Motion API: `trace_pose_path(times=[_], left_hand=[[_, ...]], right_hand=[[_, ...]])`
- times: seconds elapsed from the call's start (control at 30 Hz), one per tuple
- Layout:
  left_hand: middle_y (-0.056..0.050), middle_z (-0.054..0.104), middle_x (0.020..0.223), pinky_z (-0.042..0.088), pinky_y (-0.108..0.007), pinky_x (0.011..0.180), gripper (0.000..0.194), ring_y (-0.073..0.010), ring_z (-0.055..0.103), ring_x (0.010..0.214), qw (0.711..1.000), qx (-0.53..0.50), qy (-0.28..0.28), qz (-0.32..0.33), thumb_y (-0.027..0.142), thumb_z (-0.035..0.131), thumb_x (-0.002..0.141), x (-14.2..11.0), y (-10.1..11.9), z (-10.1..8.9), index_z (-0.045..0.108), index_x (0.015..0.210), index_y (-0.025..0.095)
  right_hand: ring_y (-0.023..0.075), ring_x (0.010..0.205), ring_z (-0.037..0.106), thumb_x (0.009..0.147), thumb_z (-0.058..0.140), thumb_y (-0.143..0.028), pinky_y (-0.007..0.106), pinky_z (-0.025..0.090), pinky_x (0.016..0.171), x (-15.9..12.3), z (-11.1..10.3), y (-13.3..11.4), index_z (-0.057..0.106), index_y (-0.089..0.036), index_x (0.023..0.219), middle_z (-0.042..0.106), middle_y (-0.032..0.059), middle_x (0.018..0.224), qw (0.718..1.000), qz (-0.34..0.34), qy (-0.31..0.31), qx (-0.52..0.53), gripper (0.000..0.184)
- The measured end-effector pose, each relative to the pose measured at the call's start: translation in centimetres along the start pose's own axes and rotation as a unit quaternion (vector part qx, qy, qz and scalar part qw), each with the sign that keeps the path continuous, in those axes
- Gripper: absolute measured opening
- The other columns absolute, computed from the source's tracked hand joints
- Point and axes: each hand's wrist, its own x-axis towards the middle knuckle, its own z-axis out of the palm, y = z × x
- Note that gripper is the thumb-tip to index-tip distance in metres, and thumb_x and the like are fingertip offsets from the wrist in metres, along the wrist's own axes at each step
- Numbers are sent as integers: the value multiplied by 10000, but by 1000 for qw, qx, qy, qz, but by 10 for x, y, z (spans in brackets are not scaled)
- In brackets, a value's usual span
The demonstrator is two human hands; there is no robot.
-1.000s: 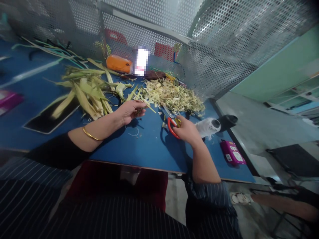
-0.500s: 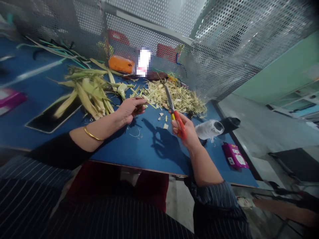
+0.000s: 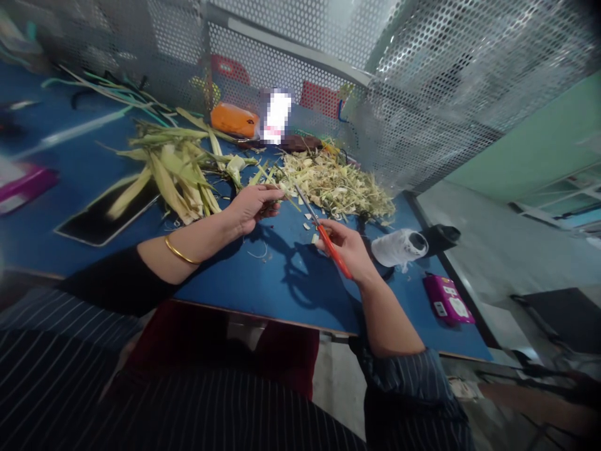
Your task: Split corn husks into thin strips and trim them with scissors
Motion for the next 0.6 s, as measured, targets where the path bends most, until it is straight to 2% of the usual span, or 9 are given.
trace_pose_path(times=[0.2,0.4,0.6], left_hand=[[29,621,645,458,-181,517,150,-57,552,514,999,37,-12,-7,176,748,692,-2,-1,1,610,750,162],[31,624,654,474,-191,523,175,-60,563,517,999,33,-16,-11,171,763,674,-2,-1,3,605,747,163],[23,618,628,461,-192,514,146,-63,555,510,999,35,-12,-13,151,742,692,-3,-1,3,605,741,156]], right_hand=[[86,593,388,627,775,-419,255,332,545,-2,3,-1,648,-139,1124,499,-30,695,1000,2,0,1,585],[81,578,364,629,772,-442,250,310,528,-2,5,-3,655,-128,1131,489,-35,671,1000,11,3,-3,603],[76,562,322,665,750,-472,247,291,521,-4,6,-4,684,-142,1053,445,-42,638,1000,1,-18,2,514]])
